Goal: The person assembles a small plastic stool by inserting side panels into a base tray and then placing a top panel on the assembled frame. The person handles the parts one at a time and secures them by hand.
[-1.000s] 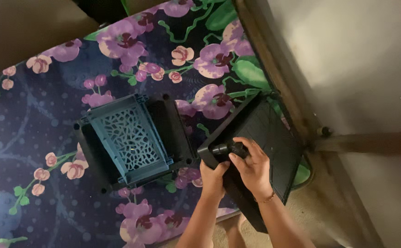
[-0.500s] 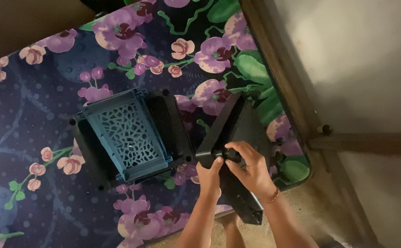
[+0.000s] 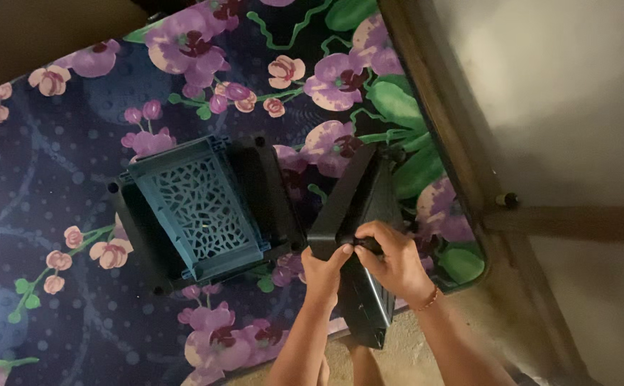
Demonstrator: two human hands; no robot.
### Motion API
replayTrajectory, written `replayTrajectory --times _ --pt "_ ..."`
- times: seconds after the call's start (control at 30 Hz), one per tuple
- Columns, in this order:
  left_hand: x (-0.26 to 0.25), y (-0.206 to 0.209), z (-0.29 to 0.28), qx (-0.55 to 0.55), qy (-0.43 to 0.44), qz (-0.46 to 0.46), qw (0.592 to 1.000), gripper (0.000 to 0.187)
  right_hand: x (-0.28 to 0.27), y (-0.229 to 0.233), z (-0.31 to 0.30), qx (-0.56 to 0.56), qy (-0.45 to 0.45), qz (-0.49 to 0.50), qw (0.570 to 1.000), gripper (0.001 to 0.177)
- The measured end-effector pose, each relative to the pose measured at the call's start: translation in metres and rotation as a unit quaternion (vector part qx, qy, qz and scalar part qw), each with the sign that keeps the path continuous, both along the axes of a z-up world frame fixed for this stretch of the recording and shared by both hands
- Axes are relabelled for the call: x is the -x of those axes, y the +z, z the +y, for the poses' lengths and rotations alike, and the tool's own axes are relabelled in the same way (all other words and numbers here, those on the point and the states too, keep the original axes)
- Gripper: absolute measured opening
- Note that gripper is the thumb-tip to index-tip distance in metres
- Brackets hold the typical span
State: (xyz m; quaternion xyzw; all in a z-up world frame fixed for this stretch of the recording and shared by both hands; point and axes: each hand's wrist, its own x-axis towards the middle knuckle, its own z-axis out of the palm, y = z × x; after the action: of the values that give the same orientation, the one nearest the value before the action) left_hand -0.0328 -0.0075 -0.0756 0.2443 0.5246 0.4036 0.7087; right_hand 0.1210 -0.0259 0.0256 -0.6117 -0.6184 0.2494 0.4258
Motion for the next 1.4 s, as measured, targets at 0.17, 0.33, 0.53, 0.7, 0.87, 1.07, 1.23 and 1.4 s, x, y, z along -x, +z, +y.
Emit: replayTrajectory --times 0.17,0.33,0.53,0.7,0.87,1.07,1.23,1.4 --pt "0.002 -0.030 -0.006 0.062 0.040 -0.001 0.997 0.065 0.002 -0.013 -0.007 0.070 -0.016 0.081 0.994 0.009" --pt "-0.003 -0.063 -0.028 0.143 0.032 0.015 0.989 0.086 -0.011 -0.021 -0.011 0.165 -0.069 0.447 0.876 0.017" --pt "-0.008 -0.077 -0.059 0.103 0.040 -0.037 0.993 0.097 -0.037 -0.030 0.024 0.170 -0.047 0.680 0.711 0.035" --pt "-0.015 -0.084 -0.079 0.106 0.037 -0.116 0.987 0.106 -0.045 -0.073 0.067 0.213 -0.049 0.632 0.743 0.038" --pt "-0.020 -0.104 -0.091 0.145 0.015 -0.111 0.983 0.104 -0.046 -0.172 0.119 0.289 0.012 0.354 0.889 0.037" --pt "-0.011 -0.151 -0.113 0.122 -0.003 -0.155 0.980 0.092 -0.030 -0.342 0.141 0.195 0.153 -0.065 0.967 0.038" --pt "0.002 -0.183 -0.124 0.132 0.017 -0.212 0.968 0.084 -0.009 -0.448 0.142 0.304 0.193 -0.238 0.902 0.021" --pt "0.018 -0.213 -0.126 0.126 0.023 -0.197 0.972 0.076 0.000 -0.489 0.126 0.291 0.209 -0.244 0.901 0.020"
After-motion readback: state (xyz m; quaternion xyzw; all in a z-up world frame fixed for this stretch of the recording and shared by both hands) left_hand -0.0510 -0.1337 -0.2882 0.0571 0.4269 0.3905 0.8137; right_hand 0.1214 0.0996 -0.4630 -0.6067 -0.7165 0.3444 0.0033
